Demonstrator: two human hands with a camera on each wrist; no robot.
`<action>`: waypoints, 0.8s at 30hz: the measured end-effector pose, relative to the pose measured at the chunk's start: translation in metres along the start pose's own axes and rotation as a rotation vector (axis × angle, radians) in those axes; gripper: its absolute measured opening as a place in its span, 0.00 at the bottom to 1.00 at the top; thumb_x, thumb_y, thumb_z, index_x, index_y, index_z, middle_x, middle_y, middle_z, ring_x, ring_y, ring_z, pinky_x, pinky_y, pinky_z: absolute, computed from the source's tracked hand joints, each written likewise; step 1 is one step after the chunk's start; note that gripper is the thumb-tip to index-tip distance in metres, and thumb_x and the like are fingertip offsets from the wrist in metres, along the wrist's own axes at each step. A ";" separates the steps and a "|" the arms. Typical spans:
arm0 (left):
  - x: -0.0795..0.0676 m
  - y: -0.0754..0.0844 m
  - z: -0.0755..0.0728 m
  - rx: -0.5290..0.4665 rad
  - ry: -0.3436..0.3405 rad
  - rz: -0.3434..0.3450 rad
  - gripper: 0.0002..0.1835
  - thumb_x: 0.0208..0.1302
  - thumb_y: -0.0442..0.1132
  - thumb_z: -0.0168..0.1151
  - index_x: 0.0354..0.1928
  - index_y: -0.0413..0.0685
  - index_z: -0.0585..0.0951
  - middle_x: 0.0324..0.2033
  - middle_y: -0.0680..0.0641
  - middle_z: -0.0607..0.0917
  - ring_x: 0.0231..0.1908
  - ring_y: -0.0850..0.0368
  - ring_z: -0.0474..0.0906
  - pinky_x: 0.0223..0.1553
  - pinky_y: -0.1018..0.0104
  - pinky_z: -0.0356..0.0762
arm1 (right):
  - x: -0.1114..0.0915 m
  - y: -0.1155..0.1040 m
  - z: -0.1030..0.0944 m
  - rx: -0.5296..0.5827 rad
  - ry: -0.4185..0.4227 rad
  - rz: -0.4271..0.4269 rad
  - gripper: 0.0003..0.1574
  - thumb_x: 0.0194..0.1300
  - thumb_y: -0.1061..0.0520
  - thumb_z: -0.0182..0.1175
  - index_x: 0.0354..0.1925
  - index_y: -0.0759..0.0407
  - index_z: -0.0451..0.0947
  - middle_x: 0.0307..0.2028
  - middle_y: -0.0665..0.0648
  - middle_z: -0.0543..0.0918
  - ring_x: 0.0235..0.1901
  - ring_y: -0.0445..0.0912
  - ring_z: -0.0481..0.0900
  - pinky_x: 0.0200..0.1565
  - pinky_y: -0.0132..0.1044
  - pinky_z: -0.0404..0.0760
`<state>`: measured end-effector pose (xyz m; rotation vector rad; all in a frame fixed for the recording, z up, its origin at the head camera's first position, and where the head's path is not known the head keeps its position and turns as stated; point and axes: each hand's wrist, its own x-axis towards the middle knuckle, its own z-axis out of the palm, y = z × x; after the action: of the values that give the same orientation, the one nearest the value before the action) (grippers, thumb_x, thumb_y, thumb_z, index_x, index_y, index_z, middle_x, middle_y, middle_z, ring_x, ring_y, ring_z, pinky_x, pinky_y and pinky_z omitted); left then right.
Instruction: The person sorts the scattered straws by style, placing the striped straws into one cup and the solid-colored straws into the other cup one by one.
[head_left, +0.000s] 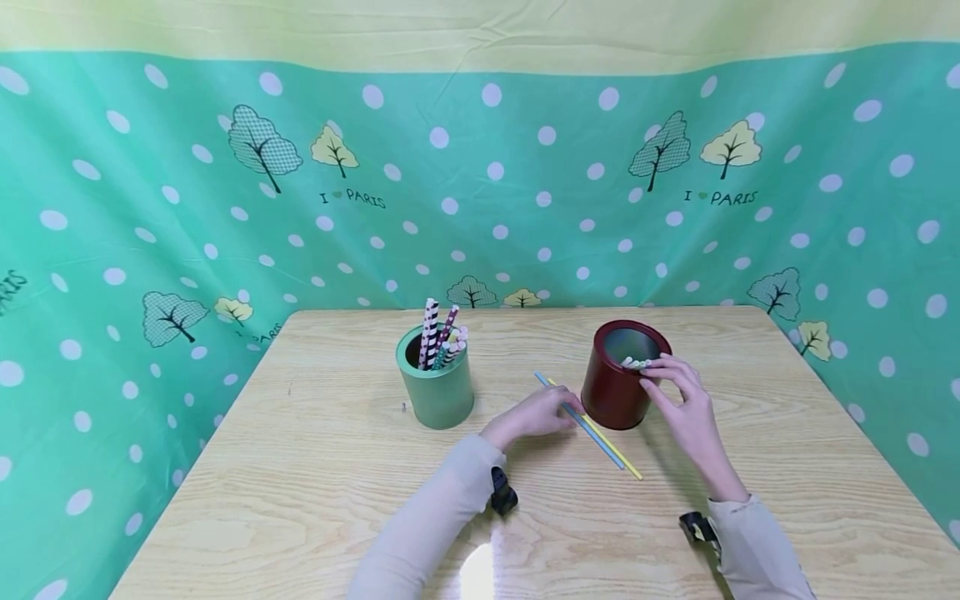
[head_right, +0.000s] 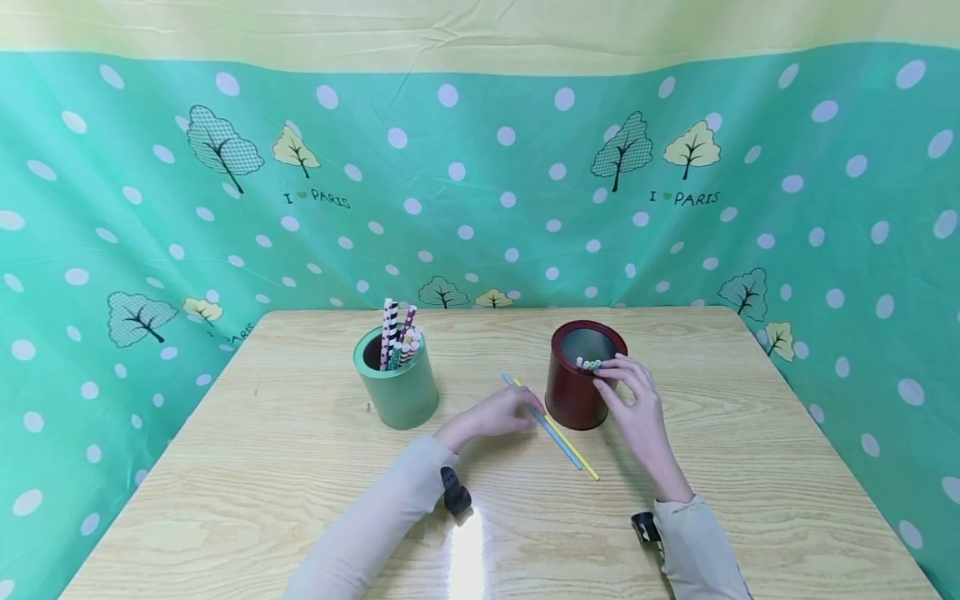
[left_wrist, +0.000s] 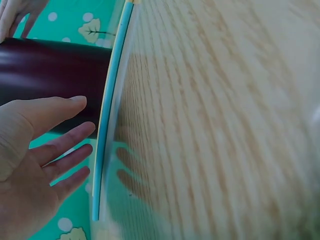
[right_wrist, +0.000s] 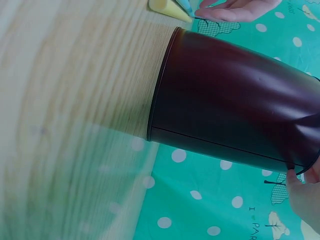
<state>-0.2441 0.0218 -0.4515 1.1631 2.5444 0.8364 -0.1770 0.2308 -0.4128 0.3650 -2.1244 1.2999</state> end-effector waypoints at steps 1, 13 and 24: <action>0.001 0.000 0.001 0.005 -0.001 0.001 0.11 0.54 0.33 0.61 0.41 0.44 0.80 0.38 0.49 0.79 0.41 0.59 0.72 0.45 0.76 0.66 | 0.000 -0.004 0.000 0.004 0.000 -0.002 0.11 0.50 0.75 0.59 0.35 0.71 0.77 0.43 0.65 0.74 0.54 0.36 0.62 0.54 0.20 0.57; 0.004 -0.003 0.003 0.035 -0.023 -0.013 0.11 0.54 0.34 0.61 0.41 0.46 0.80 0.39 0.50 0.78 0.40 0.61 0.72 0.43 0.77 0.66 | -0.001 0.014 0.000 0.003 -0.002 0.008 0.09 0.53 0.68 0.60 0.36 0.66 0.78 0.44 0.60 0.75 0.55 0.36 0.62 0.55 0.22 0.57; 0.005 -0.005 0.008 0.086 -0.021 0.007 0.10 0.51 0.33 0.63 0.38 0.47 0.81 0.35 0.51 0.79 0.37 0.62 0.73 0.40 0.79 0.66 | 0.000 -0.006 0.000 -0.002 0.002 0.011 0.10 0.51 0.72 0.59 0.35 0.69 0.78 0.43 0.62 0.75 0.54 0.38 0.63 0.55 0.21 0.58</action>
<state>-0.2472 0.0259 -0.4604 1.2005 2.5839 0.7188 -0.1740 0.2279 -0.4088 0.3509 -2.1288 1.3036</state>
